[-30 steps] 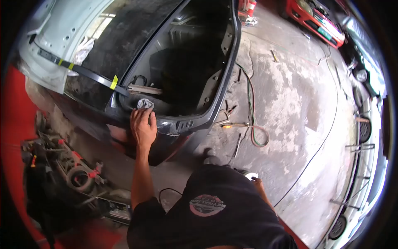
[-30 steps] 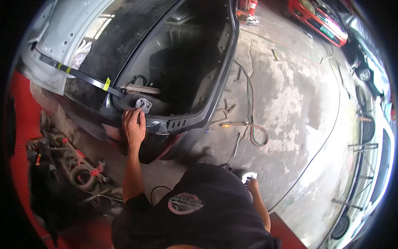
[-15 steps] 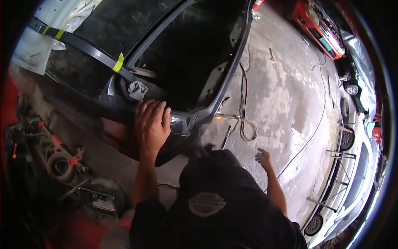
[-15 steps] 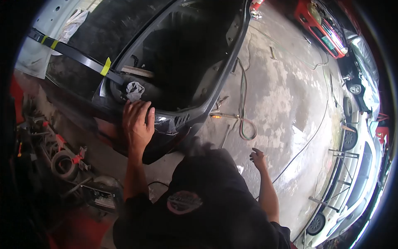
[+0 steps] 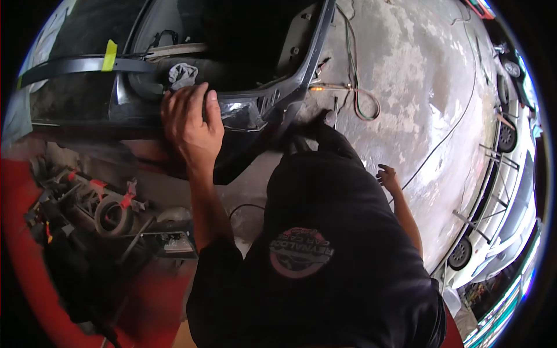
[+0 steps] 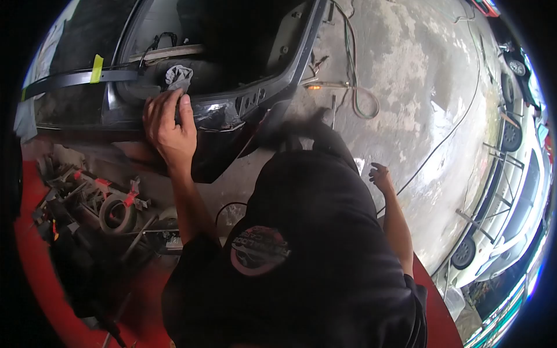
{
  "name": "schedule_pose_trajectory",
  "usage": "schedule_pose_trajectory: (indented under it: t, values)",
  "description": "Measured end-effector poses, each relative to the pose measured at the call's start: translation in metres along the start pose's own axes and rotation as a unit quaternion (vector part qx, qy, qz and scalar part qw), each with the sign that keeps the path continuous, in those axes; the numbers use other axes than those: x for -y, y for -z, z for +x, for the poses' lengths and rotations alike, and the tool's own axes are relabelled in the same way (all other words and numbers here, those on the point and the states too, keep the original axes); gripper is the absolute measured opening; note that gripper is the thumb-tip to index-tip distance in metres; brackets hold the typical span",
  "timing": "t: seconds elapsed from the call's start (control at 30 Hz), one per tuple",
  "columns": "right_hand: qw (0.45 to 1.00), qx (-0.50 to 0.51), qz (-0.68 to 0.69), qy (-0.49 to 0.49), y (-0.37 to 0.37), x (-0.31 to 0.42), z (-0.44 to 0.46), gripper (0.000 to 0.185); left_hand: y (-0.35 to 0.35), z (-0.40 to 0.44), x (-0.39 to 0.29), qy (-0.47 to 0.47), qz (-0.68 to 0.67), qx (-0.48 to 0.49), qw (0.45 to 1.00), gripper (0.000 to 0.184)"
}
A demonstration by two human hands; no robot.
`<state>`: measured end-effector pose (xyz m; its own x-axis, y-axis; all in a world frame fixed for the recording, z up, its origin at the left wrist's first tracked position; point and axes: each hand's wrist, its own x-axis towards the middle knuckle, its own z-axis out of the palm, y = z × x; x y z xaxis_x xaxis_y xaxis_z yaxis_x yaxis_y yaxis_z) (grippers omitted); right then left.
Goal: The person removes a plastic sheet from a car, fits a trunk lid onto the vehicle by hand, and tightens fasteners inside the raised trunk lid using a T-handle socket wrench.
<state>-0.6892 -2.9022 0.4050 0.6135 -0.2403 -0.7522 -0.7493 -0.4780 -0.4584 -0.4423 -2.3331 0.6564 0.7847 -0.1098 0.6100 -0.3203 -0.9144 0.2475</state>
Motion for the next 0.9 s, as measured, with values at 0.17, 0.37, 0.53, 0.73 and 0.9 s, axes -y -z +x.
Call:
schedule_pose_trajectory:
  t: [0.17, 0.37, 0.53, 0.73, 0.9]
  values:
    - [1.000, 0.024, -0.005, 0.003, -0.006, 0.002, 0.015, 0.047, -0.002, -0.001, 0.001, 0.004, 0.019, 0.007, 1.000, 0.015]
    - [0.994, 0.070, 0.004, 0.079, -0.018, 0.024, 0.063, 0.043, 0.000, 0.000, -0.001, 0.005, 0.053, 0.045, 0.998, 0.015]
    - [0.989, 0.066, 0.028, 0.128, -0.015, 0.029, 0.120, 0.044, 0.001, 0.014, -0.008, 0.008, 0.091, 0.121, 0.988, 0.014]
    - [0.987, 0.084, 0.132, 0.050, 0.001, 0.017, 0.150, 0.047, -0.009, 0.032, -0.014, 0.059, 0.148, 0.218, 0.963, 0.020]
    - [0.981, 0.073, 0.174, -0.034, 0.010, -0.016, 0.159, 0.048, -0.012, 0.028, -0.006, 0.074, 0.173, 0.217, 0.958, 0.020]
